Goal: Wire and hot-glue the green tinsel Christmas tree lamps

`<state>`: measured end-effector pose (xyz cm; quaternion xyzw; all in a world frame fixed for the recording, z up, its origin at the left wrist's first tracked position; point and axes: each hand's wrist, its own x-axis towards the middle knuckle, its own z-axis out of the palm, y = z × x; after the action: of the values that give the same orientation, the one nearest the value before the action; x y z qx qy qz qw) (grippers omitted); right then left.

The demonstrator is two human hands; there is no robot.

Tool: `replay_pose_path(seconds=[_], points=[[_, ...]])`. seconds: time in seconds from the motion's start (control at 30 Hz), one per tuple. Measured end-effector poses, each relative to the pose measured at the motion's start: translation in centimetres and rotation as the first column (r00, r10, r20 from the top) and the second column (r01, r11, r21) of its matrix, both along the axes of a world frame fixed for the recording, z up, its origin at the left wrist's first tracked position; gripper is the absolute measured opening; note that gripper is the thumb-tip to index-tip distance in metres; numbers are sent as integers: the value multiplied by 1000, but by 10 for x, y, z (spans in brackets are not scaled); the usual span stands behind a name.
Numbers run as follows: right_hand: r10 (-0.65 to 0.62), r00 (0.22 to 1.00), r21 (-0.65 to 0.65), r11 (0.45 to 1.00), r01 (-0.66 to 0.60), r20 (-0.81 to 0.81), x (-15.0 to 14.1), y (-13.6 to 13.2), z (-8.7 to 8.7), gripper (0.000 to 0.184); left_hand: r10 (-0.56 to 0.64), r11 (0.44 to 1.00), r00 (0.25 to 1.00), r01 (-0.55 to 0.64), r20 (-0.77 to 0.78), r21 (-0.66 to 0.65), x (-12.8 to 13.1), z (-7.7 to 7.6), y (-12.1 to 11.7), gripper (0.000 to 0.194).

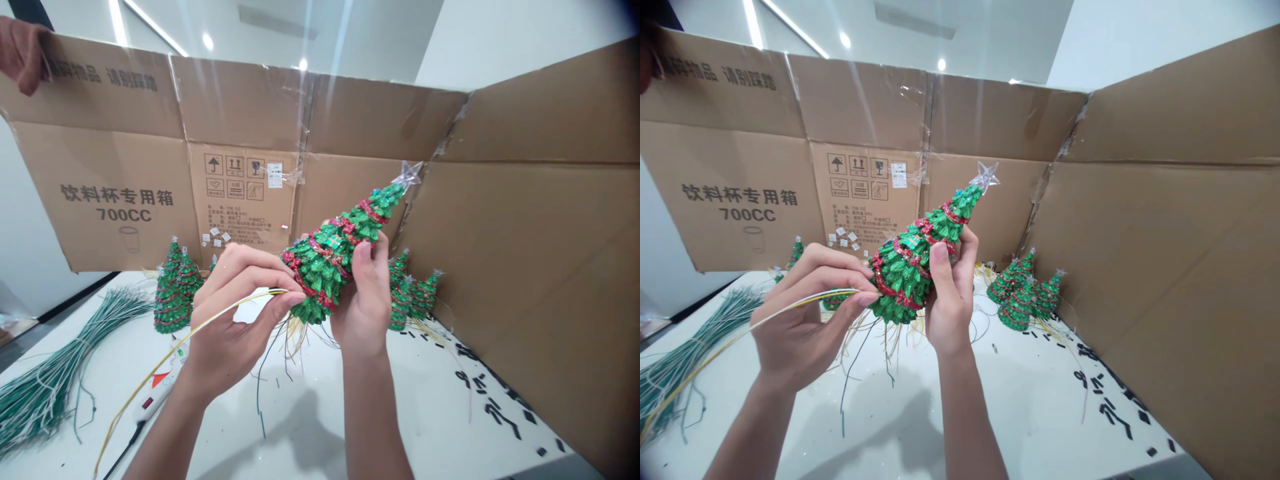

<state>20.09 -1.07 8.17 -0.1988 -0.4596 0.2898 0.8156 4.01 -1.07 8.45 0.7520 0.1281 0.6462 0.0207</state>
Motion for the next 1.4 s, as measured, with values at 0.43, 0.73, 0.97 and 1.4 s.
replay_pose_path(seconds=[0.43, 0.73, 0.97, 1.4], points=[[-98, 994, -6, 995, 98, 40, -1, 0, -1, 33, 92, 991, 993, -83, -79, 107, -2, 3, 2, 19], [-99, 994, -32, 994, 100, 41, -6, 6, -4, 39, 90, 996, 990, -87, -111, 36, -8, 7, 0, 14], [-107, 994, -40, 994, 106, -16, -7, 7, -2, 36, 99, 995, 989, -96, -109, 29, -10, 7, -2, 14], [-37, 998, -69, 997, 33, -59, -12, 8, -3, 31, 74, 997, 995, -76, -61, -30, -6, 7, -6, 14]])
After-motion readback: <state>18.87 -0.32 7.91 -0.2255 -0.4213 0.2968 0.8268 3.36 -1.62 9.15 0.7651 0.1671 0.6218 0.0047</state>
